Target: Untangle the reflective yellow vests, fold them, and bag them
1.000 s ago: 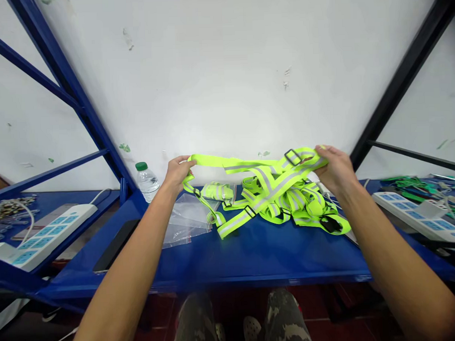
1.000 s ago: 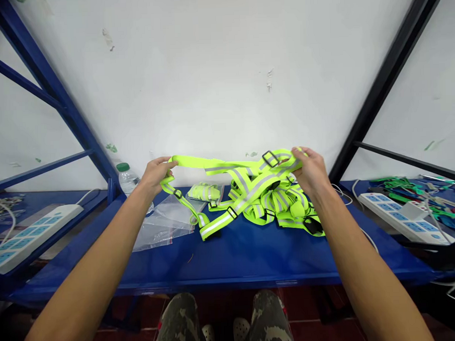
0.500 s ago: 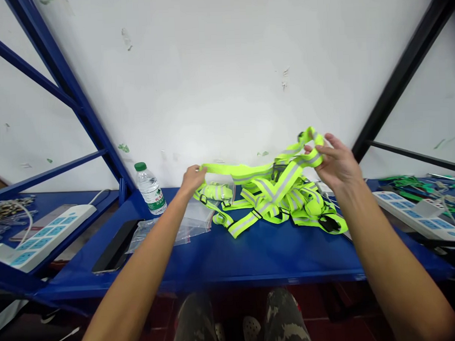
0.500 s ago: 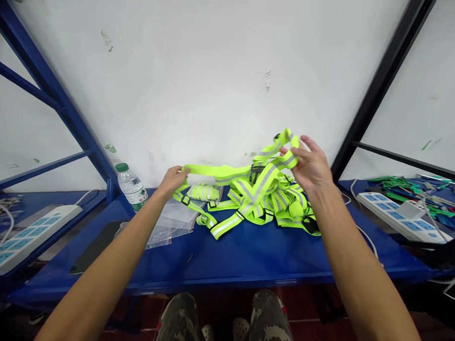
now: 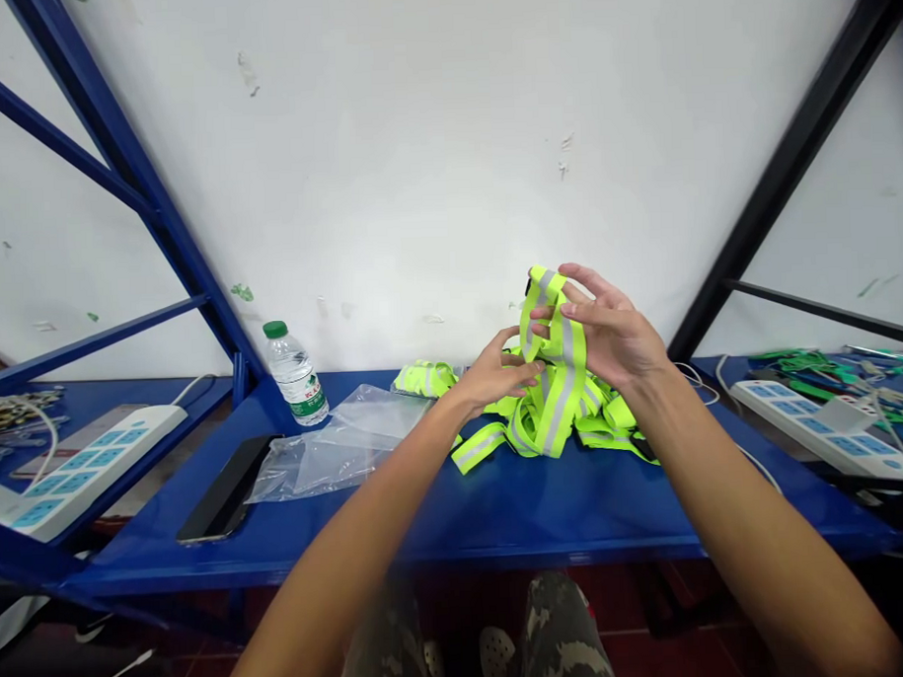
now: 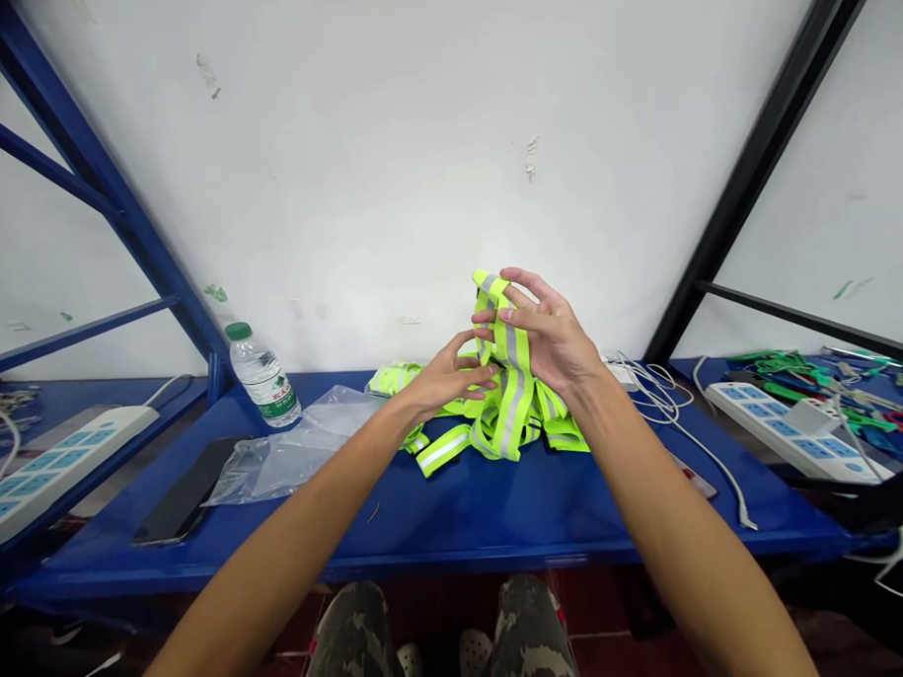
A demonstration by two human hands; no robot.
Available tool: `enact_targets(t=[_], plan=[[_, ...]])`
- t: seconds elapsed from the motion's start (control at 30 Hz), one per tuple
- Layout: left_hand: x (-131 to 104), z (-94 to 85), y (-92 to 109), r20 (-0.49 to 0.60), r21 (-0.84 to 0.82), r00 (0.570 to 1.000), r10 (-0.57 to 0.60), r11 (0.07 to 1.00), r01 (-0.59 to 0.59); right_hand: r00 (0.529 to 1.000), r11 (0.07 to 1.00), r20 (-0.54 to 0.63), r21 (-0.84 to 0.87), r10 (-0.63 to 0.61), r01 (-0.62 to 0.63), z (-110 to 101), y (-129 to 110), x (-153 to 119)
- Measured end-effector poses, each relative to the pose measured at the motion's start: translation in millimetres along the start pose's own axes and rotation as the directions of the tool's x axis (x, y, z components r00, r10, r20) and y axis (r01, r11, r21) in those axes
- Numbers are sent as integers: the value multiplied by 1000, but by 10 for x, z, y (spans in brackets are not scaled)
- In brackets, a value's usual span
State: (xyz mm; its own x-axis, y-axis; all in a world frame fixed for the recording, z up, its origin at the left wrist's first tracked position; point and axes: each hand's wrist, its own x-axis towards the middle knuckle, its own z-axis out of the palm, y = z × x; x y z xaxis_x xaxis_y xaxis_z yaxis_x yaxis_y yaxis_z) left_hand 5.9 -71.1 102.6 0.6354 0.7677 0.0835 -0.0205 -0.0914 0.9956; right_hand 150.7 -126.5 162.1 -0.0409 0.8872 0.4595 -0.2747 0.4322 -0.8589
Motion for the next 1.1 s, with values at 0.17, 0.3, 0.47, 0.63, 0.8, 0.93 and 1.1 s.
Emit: enact_targets(t=[0.17, 0.3, 0.47, 0.63, 0.8, 0.93, 1.1], plan=[[94, -119, 68, -122, 143, 982, 146, 981, -128, 1000, 995, 12, -101, 24, -23, -87, -109, -97], [74, -370, 293, -274, 187, 936, 223, 966, -176, 992, 970, -121, -241, -40, 9, -344, -159, -123], [44, -482, 552, -354, 81, 910, 215, 977, -199, 959, 837, -267, -542, -92, -71, -553, -80, -90], [126, -317, 545, -448, 97, 852, 270, 962, -254, 978, 562, -5, -819, -209, 116, -280, 68, -117], [152, -130, 553, -467, 289, 761, 450, 891, -349, 989, 606, 116, -781, -96, 151, -8, 246, -64], [45, -118, 626, -331, 284, 800, 500, 862, -420, 999, 782, 54, -622, -5, 38, -68, 341, 53], [-107, -265, 422, 54, 213, 960, 273, 936, -278, 981, 931, -163, -364, -102, 36, -169, 306, 139]])
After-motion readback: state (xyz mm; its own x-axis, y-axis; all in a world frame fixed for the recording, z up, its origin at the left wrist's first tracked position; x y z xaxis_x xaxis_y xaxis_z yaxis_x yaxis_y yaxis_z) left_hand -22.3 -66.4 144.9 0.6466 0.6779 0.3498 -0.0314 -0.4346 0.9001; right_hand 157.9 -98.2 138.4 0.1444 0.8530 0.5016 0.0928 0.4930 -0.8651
